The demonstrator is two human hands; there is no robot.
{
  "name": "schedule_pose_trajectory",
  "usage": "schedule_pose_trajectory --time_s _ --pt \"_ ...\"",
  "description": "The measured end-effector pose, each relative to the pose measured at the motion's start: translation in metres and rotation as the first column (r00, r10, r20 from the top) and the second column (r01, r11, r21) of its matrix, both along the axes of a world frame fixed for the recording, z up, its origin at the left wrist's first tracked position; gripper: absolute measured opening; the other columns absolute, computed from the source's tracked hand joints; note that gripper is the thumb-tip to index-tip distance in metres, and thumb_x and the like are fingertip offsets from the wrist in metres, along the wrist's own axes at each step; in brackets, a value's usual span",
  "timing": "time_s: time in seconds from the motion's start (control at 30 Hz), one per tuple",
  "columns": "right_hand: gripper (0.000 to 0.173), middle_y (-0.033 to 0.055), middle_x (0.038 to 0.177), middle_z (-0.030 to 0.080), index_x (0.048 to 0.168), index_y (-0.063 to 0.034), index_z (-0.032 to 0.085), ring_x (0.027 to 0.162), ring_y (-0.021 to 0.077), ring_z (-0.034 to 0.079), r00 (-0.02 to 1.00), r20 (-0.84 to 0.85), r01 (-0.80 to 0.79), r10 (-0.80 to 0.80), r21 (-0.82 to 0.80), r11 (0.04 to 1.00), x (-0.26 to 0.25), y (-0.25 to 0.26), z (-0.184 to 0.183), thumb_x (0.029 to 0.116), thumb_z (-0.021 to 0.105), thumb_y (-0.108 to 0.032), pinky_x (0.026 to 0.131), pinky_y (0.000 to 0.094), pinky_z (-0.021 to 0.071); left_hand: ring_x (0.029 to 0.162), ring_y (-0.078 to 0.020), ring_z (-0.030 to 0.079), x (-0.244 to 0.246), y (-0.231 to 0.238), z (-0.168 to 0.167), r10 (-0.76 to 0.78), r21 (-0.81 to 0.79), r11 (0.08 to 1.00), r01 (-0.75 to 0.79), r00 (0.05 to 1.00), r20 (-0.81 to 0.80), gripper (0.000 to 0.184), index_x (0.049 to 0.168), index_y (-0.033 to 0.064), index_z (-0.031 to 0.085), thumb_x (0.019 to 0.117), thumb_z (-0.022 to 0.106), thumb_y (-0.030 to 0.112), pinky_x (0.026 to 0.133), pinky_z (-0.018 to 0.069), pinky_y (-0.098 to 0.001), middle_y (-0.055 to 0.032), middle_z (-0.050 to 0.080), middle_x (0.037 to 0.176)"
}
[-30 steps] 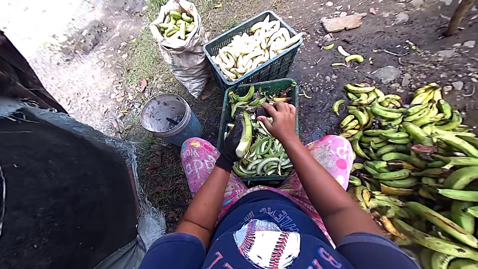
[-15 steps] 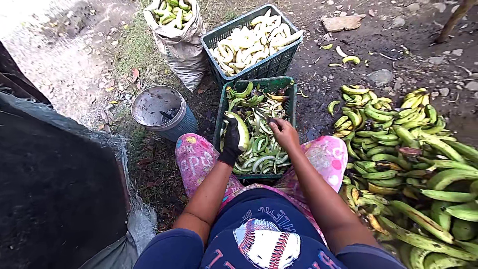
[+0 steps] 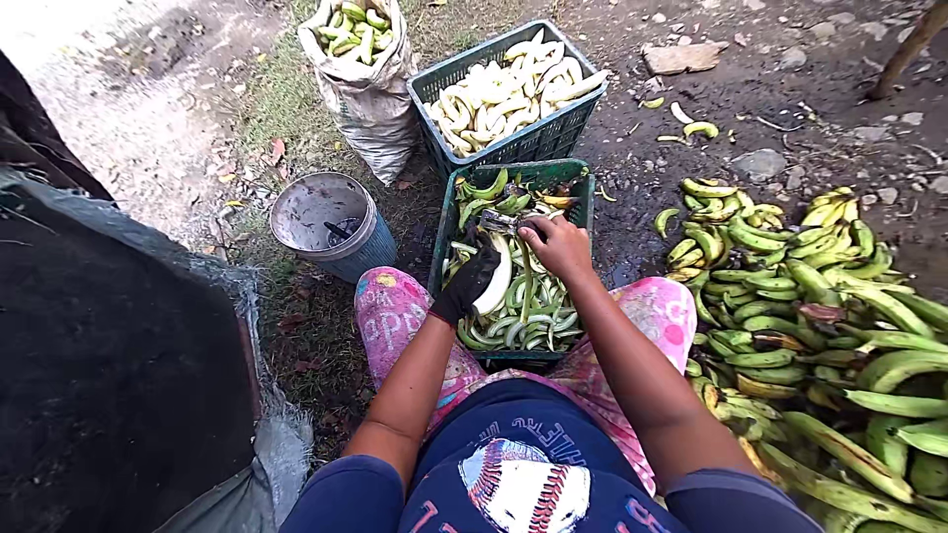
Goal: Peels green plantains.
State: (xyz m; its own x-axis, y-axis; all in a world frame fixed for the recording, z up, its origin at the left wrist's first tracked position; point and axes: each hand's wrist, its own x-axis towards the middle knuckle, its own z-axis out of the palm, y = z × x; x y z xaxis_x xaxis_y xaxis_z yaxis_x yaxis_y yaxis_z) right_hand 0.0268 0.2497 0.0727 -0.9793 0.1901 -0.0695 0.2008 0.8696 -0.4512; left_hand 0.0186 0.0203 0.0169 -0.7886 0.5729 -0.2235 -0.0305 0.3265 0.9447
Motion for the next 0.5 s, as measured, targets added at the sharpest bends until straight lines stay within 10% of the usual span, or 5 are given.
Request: schedule_pose_trajectory --time_s 0.07,0.23,0.33,0.5 --pt "0.054 0.0206 0.117 0.069 0.136 -0.0211 0.067 0.11 0.0407 0.065 0.996 -0.084 -0.022 0.018 -0.036 0.999 0.02 -0.021 -0.016 0.1023 0.049 -0.06 0.093 0.0637 0.047 0.125 -0.029 0.057 0.0 -0.004 -0.009 0.215 -0.04 0.975 -0.218 0.973 -0.082 0.04 0.145 0.0132 0.051 0.1065 0.049 0.021 0.099 0.0497 -0.0542 -0.0143 0.055 0.143" --pt "0.054 0.0185 0.107 0.067 0.132 -0.0212 0.07 0.1 0.0394 0.064 0.94 -0.34 0.024 -0.029 -0.019 1.0 0.074 -0.058 -0.058 0.0983 0.055 -0.061 0.085 0.0603 0.0474 0.124 -0.025 0.057 -0.003 0.025 0.021 0.681 0.186 0.662 -0.726 0.686 0.257 0.059 0.143 0.0145 0.051 0.1071 0.03 0.056 0.1 0.0486 -0.0535 -0.0113 0.058 0.138" --pt "0.053 0.022 0.11 0.067 0.134 -0.0201 0.068 0.101 0.0424 0.064 0.963 -0.27 0.029 -0.028 -0.004 1.0 0.058 -0.041 -0.048 0.1013 0.051 -0.058 0.087 0.0625 0.0468 0.108 -0.0221 0.062 0.007 0.01 0.013 0.524 0.122 0.82 -0.559 0.819 0.233 0.059 0.137 0.0195 0.057 0.1055 0.03 0.061 0.086 0.054 -0.0501 -0.008 0.064 0.125" --pt "0.056 0.016 0.133 0.068 0.14 -0.0267 0.064 0.127 0.0386 0.061 0.988 0.145 -0.036 0.049 -0.088 0.995 0.003 0.005 -0.005 0.107 0.034 -0.06 0.102 0.069 0.0406 0.105 -0.0196 0.063 0.002 -0.014 0.024 -0.075 0.032 0.996 0.079 0.992 -0.104 0.033 0.135 0.0049 0.058 0.1031 0.053 0.01 0.091 0.0531 -0.0414 -0.0153 0.066 0.119"
